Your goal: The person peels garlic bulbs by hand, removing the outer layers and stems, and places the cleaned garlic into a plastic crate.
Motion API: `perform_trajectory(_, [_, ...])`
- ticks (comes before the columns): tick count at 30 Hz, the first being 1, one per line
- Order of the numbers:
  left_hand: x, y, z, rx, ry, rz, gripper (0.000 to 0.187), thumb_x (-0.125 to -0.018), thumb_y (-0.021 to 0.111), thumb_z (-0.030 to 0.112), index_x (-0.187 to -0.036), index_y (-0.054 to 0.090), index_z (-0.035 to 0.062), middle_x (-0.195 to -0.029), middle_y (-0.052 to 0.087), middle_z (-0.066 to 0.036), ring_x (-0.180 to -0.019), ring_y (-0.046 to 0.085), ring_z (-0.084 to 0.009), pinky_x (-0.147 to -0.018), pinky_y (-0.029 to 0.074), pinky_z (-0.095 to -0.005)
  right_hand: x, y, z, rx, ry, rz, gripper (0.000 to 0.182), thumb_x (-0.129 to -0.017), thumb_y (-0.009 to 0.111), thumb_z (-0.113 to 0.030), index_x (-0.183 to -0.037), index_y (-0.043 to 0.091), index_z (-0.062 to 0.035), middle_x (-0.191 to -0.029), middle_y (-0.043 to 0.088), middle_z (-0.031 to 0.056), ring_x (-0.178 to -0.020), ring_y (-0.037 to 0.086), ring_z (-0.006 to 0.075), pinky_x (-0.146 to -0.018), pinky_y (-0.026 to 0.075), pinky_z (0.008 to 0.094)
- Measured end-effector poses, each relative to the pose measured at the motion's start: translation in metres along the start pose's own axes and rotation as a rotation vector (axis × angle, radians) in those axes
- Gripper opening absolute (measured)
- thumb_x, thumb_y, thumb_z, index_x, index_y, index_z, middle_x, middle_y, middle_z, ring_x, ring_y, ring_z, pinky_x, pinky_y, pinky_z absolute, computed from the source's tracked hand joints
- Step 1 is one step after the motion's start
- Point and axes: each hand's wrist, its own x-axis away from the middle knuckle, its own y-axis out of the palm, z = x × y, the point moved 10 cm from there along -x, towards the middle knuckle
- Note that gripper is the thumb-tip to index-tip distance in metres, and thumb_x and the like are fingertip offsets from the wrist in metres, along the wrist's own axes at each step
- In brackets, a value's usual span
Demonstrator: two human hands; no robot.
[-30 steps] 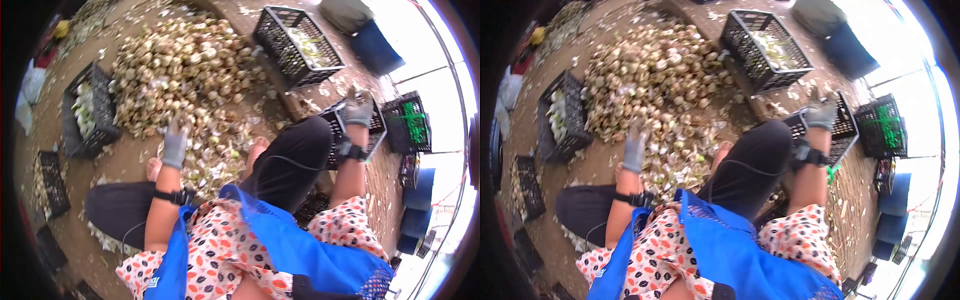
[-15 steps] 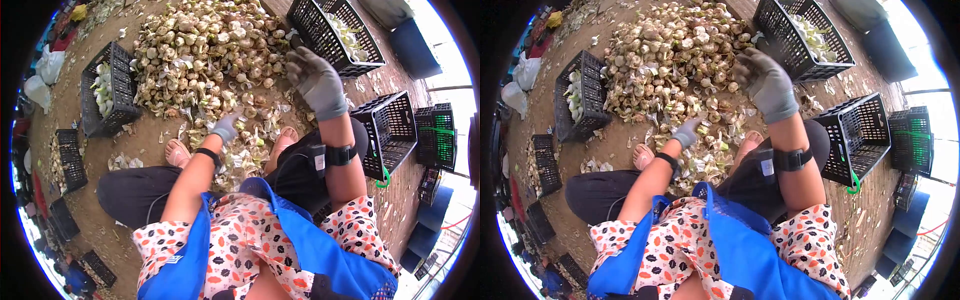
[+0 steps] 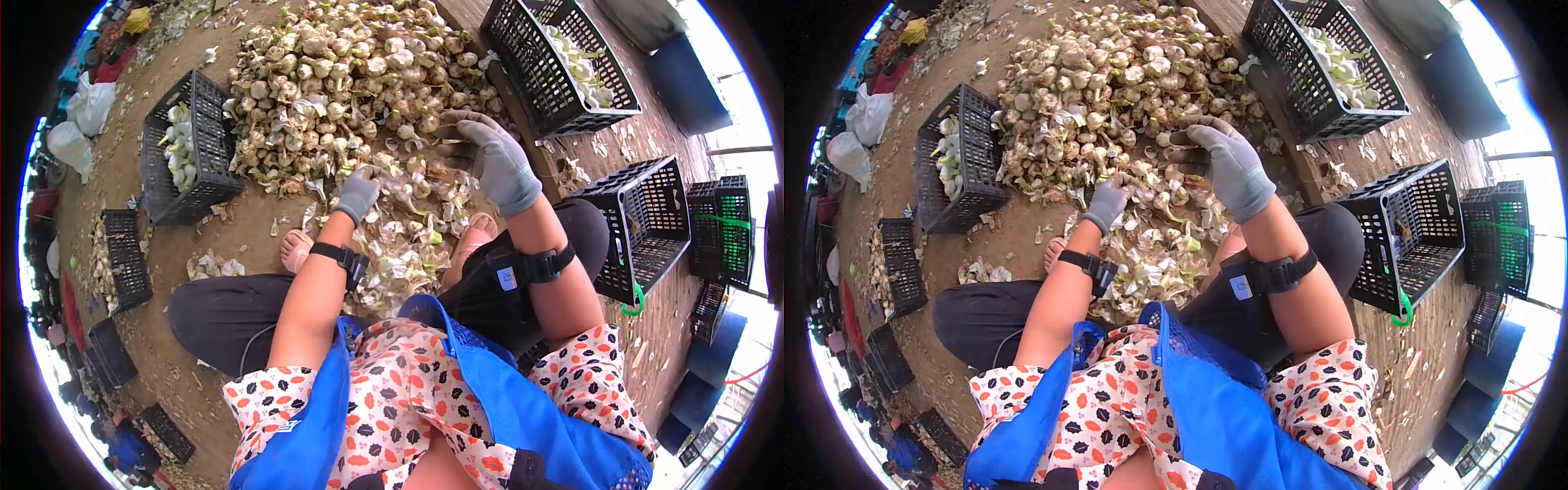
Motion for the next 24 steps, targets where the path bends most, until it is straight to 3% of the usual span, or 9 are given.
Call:
perform_trajectory(1, [-0.025, 0.045, -0.017, 0.235, 0.122, -0.415, 0.052, -0.079, 0.065, 0.033, -0.126, 0.054, 0.0134, -0.118, 0.06, -0.017, -0.107, 0.058, -0.0286, -0.086, 0.047, -0.0347, 0.002, 0.003, 0.0, -0.002, -0.008, 0.0, 0.027, -0.095, 0.043, -0.014, -0.118, 0.05, -0.0017, -0.108, 0.062, 0.0141, -0.086, 0.063, 0.0224, -0.076, 0.052, 0.0345])
perform_trajectory(3, [0.035, -0.005, 0.038, -0.748, 0.062, -0.244, 0.045, -0.081, 0.061, 0.024, -0.125, 0.054, 0.0184, -0.123, 0.057, -0.014, -0.112, 0.056, -0.0262, -0.091, 0.046, -0.0355, 0.006, 0.009, -0.004, -0.05, -0.012, 0.004, 0.022, -0.092, 0.048, -0.011, -0.112, 0.05, 0.0002, -0.101, 0.063, 0.015, -0.082, 0.065, 0.0238, -0.07, 0.054, 0.0347])
perform_trajectory(5, [0.05, -0.013, 0.056, -0.883, 0.133, -0.001, 0.04, -0.079, 0.059, 0.017, -0.119, 0.057, 0.0212, -0.123, 0.056, -0.009, -0.114, 0.054, -0.0249, -0.092, 0.045, -0.0388, 0.013, 0.019, -0.009, -0.026, -0.032, -0.014, 0.021, -0.092, 0.049, -0.011, -0.11, 0.051, -0.0002, -0.101, 0.064, 0.0143, -0.082, 0.065, 0.022, -0.071, 0.054, 0.0338])
perform_trajectory(9, [0.047, 0.093, 0.072, -0.912, 0.757, -0.313, 0.049, -0.075, 0.059, 0.014, -0.123, 0.054, 0.0219, -0.123, 0.056, -0.007, -0.114, 0.054, -0.0256, -0.092, 0.045, -0.0431, 0.013, 0.022, -0.003, 0.007, -0.062, -0.02, 0.027, -0.094, 0.045, -0.014, -0.117, 0.052, -0.0018, -0.103, 0.064, 0.0127, -0.085, 0.064, 0.0207, -0.074, 0.052, 0.0334])
perform_trajectory(15, [0.022, 0.122, 0.006, -0.822, 0.189, -0.124, 0.037, -0.085, 0.051, 0.019, -0.123, 0.052, 0.0232, -0.136, 0.045, -0.008, -0.125, 0.042, -0.0262, -0.095, 0.041, -0.0457, 0.009, 0.004, 0.013, 0.089, 0.014, 0.037, 0.026, -0.094, 0.047, -0.012, -0.117, 0.052, -0.0007, -0.102, 0.064, 0.0125, -0.083, 0.064, 0.0195, -0.071, 0.053, 0.0315])
perform_trajectory(18, [0.022, 0.103, -0.011, -0.804, 0.192, -0.085, 0.029, -0.082, 0.056, 0.017, -0.11, 0.06, 0.0201, -0.136, 0.043, -0.008, -0.121, 0.044, -0.0317, -0.093, 0.042, -0.0459, 0.012, 0.009, 0.013, 0.137, -0.004, -0.011, 0.027, -0.094, 0.048, -0.014, -0.117, 0.051, -0.0013, -0.102, 0.064, 0.0112, -0.083, 0.064, 0.018, -0.072, 0.053, 0.0302])
perform_trajectory(19, [0.024, 0.092, -0.013, -0.737, 0.287, -0.022, 0.029, -0.083, 0.056, 0.019, -0.112, 0.061, 0.0204, -0.134, 0.045, -0.01, -0.12, 0.047, -0.0316, -0.092, 0.045, -0.0436, 0.011, 0.01, 0.012, 0.169, -0.003, -0.013, 0.027, -0.094, 0.049, -0.014, -0.117, 0.052, -0.0019, -0.102, 0.064, 0.0103, -0.084, 0.064, 0.0172, -0.072, 0.053, 0.0298])
perform_trajectory(23, [-0.013, 0.053, -0.085, -0.221, -0.398, 0.012, 0.026, -0.082, 0.058, 0.025, -0.102, 0.068, 0.0116, -0.1, 0.067, -0.014, -0.089, 0.064, -0.0316, -0.078, 0.051, -0.0387, 0.007, 0.018, 0.023, 0.17, 0.057, -0.06, 0.026, -0.094, 0.049, -0.015, -0.117, 0.052, -0.0032, -0.101, 0.064, 0.0083, -0.082, 0.064, 0.0153, -0.07, 0.052, 0.0282])
perform_trajectory(24, [-0.015, 0.038, -0.081, 0.179, -0.234, 0.153, 0.026, -0.078, 0.065, 0.029, -0.086, 0.07, 0.0045, -0.086, 0.069, -0.014, -0.079, 0.065, -0.03, -0.072, 0.05, -0.0376, 0.005, 0.021, 0.025, 0.186, 0.057, -0.053, 0.024, -0.093, 0.051, -0.014, -0.114, 0.054, -0.0028, -0.099, 0.063, 0.0067, -0.081, 0.062, 0.0134, -0.069, 0.051, 0.0262])
